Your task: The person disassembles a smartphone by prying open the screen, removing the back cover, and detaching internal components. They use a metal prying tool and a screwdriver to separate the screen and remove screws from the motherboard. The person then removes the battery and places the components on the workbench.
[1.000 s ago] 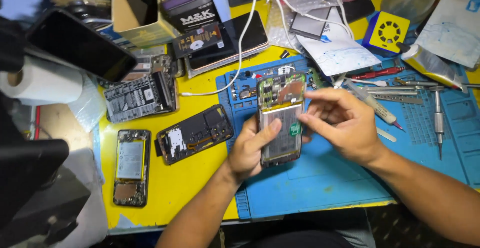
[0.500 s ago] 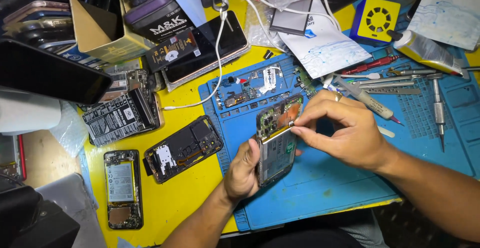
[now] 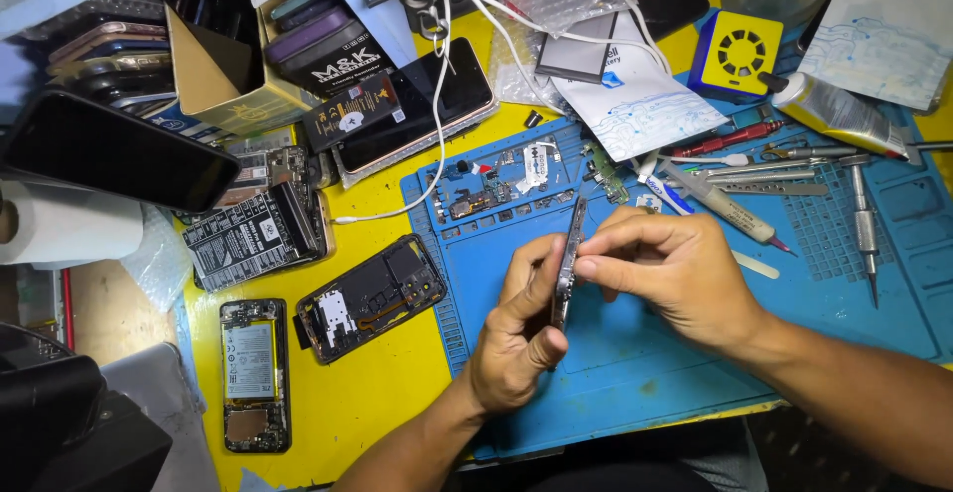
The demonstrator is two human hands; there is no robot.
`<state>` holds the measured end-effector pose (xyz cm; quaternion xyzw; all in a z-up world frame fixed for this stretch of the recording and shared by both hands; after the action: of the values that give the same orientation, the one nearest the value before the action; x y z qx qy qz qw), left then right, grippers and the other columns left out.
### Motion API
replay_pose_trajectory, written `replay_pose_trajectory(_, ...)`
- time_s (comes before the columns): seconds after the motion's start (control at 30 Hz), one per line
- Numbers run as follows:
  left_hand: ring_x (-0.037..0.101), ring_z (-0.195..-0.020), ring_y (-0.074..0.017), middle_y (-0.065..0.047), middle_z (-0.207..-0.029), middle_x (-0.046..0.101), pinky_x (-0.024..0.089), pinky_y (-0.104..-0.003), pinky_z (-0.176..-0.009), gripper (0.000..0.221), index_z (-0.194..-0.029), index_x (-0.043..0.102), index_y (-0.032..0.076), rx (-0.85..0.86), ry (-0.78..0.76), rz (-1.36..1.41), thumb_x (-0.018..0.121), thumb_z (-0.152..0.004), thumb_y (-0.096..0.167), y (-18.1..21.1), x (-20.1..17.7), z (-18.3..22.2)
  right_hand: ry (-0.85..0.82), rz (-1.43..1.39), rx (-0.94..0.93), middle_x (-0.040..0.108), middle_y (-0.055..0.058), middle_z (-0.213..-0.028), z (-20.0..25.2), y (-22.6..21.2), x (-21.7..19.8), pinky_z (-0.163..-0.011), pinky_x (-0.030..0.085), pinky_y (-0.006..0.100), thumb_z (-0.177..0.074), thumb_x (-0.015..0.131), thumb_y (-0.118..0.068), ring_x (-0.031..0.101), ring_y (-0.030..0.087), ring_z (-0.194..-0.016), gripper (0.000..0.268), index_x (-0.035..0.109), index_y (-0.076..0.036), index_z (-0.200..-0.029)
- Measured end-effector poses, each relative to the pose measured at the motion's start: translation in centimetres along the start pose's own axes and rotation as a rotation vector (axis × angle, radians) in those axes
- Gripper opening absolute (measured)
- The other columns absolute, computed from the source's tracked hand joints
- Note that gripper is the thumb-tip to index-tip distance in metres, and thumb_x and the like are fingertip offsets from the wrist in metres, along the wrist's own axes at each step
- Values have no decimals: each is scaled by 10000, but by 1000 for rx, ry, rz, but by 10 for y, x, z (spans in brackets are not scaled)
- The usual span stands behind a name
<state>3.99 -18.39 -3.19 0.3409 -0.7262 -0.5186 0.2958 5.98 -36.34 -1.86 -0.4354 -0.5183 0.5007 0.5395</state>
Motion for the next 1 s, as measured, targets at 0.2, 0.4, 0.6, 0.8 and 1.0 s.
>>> replay_pose_trajectory(0.2, 401, -1448, -289, -149, -1530, 350, 343, -460, -1271, 594, -1635, 306, 249, 0, -21, -17, 477, -1161, 564, 2, 3, 1, -38, -257, 92, 671, 111, -799, 1, 13, 0, -538, 518, 256, -803, 796, 65, 609, 178, -624, 90, 747, 34, -872)
replay_pose_trajectory(0.4, 489, -1342, -266, -129, -1556, 348, 425, -446, -1232, 584, -1578, 415, 154, -54, -19, 241, 470, -1154, 551, -5, 3, 0, -56, -285, 54, 685, 115, -867, -1, 13, 3, -602, 558, 260, -831, 776, 44, 652, 179, -735, 84, 703, 4, -834)
replay_pose_trajectory(0.6, 640, -1183, -273, -205, -1473, 473, 553, -343, -997, 731, -1518, 422, -30, -359, 140, 843, 598, -1021, 475, -32, 8, 14, -58, -140, -61, 632, 126, -837, 1, 1, 6, -504, 640, 258, -832, 774, 21, 660, 197, -609, 82, 699, 24, -866)
replay_pose_trajectory(0.8, 673, -1165, -373, -255, -1469, 549, 622, -466, -887, 906, -1593, 381, -26, -504, 214, 1135, 464, -972, 628, -30, 3, 6, -56, 50, -213, 632, 114, -908, 0, -5, -7, -646, 562, 207, -899, 726, -2, 655, 148, -713, 106, 674, -4, -991)
replay_pose_trajectory(1.0, 580, -1292, -371, -251, -1534, 480, 526, -532, -1017, 987, -1617, 323, -43, -437, 239, 1187, 487, -938, 654, -13, -4, -6, -49, 360, -429, 675, 99, -854, 2, -24, 2, -747, 531, 245, -869, 761, 30, 643, 168, -791, 132, 704, -1, -985)
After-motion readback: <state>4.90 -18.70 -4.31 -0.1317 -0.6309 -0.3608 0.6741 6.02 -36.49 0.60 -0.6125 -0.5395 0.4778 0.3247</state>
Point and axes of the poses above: each hand's wrist, its own z-axis away from the middle knuckle, its own x-axis out of the palm, y = z × x, the point moved 4 cm from there along -z, towards the middle knuckle
